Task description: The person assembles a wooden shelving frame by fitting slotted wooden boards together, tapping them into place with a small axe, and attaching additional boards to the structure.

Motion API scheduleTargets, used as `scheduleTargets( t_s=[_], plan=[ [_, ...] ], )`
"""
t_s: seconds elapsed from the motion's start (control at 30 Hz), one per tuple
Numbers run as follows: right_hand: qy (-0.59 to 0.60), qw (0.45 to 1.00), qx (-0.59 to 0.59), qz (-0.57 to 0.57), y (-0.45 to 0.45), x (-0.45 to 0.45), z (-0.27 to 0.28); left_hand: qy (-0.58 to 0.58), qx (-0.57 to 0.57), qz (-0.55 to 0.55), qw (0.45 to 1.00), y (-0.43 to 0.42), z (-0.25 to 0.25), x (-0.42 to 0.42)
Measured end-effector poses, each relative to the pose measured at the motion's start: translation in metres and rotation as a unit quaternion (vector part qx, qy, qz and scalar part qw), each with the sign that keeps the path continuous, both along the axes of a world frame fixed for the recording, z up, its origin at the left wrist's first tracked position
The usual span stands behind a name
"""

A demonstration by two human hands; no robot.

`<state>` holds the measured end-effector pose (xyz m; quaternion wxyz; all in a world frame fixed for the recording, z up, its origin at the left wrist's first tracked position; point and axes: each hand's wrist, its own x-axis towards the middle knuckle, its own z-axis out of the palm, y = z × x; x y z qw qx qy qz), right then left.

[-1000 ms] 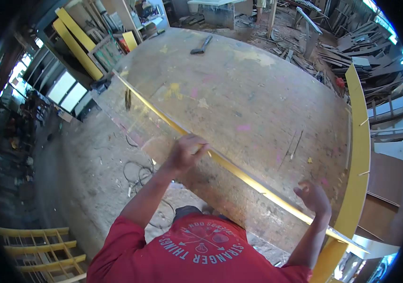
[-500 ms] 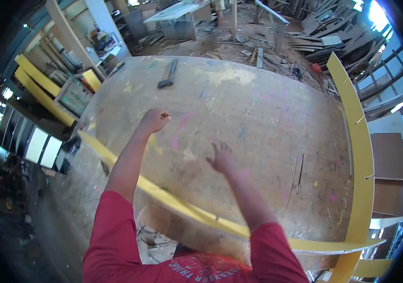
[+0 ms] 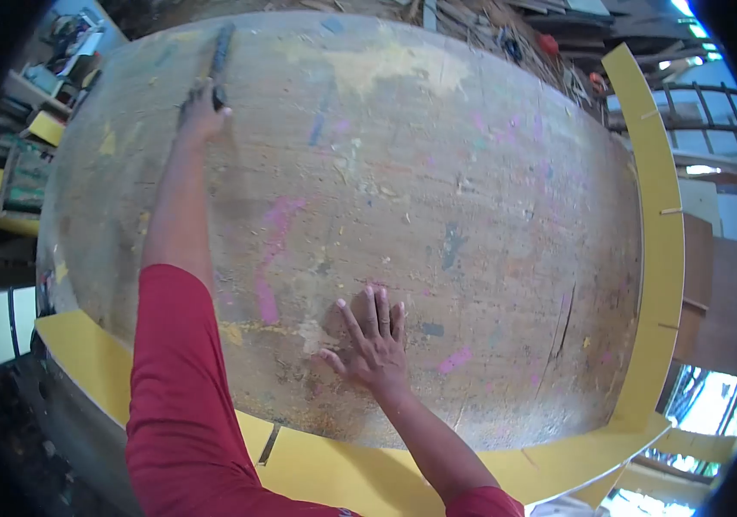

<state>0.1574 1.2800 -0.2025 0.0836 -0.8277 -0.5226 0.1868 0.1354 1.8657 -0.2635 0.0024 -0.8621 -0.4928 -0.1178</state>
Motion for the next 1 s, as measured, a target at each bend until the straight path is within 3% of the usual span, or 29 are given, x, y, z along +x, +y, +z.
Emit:
scheduleTargets(
  t_s=[0.1,0.23,0.37,0.43,0.47,0.5,0.53,0.57,0.6,0.67,0.7,0.8,0.87,0.97,1.0],
  plan=[
    [0.013,1.0,-0.013,-0.007,-0.004,-0.002,-0.005,0.025,-0.084,0.056,0.995,-0.012,0.019,0.006],
    [0.01,1.0,-0.001,-0.009,-0.004,0.0,-0.004,0.076,-0.056,-0.008,0.995,-0.009,0.02,-0.001],
    [0.019,1.0,0.012,-0.009,-0.008,0.002,0.002,0.051,-0.074,-0.065,0.994,-0.088,0.033,-0.013],
    [0.001,0.998,0.063,0.002,-0.013,0.0,0.0,-0.043,-0.122,-0.107,0.986,-0.144,0.04,-0.024],
    [-0.014,0.996,0.086,0.002,-0.017,0.001,-0.003,-0.071,-0.068,-0.164,0.982,-0.172,0.048,-0.033],
    [0.0,0.994,0.106,0.002,-0.02,0.001,-0.008,-0.157,-0.162,-0.173,0.959,-0.198,0.053,-0.04],
    [0.014,0.992,0.126,0.001,-0.023,0.001,-0.013,-0.287,-0.245,-0.219,0.9,-0.21,0.033,-0.05],
    [0.008,0.992,0.125,0.008,-0.028,0.006,-0.014,-0.261,-0.337,-0.163,0.89,-0.257,0.087,-0.053],
    [0.008,0.992,0.126,0.019,-0.032,0.008,-0.009,-0.252,-0.388,-0.177,0.869,-0.282,0.116,-0.062],
    [0.186,0.981,0.053,-0.017,-0.03,0.031,0.02,-0.326,-0.493,-0.17,0.789,-0.339,0.174,-0.082],
    [0.278,0.96,0.022,-0.025,-0.031,0.048,0.036,-0.328,-0.505,-0.182,0.777,-0.36,0.196,-0.092],
    [0.276,0.947,0.065,-0.148,-0.06,0.083,0.105,-0.328,-0.547,-0.243,0.731,-0.427,0.265,-0.119],
    [0.008,0.976,0.18,-0.121,-0.099,0.092,0.153,-0.344,-0.566,-0.28,0.695,-0.472,0.299,-0.13],
    [-0.19,0.909,0.37,-0.014,-0.164,0.106,0.22,-0.396,-0.59,-0.308,0.633,-0.55,0.341,-0.14],
    [-0.185,0.898,0.4,-0.002,-0.187,0.11,0.237,-0.417,-0.603,-0.315,0.602,-0.585,0.358,-0.137]
  ],
)
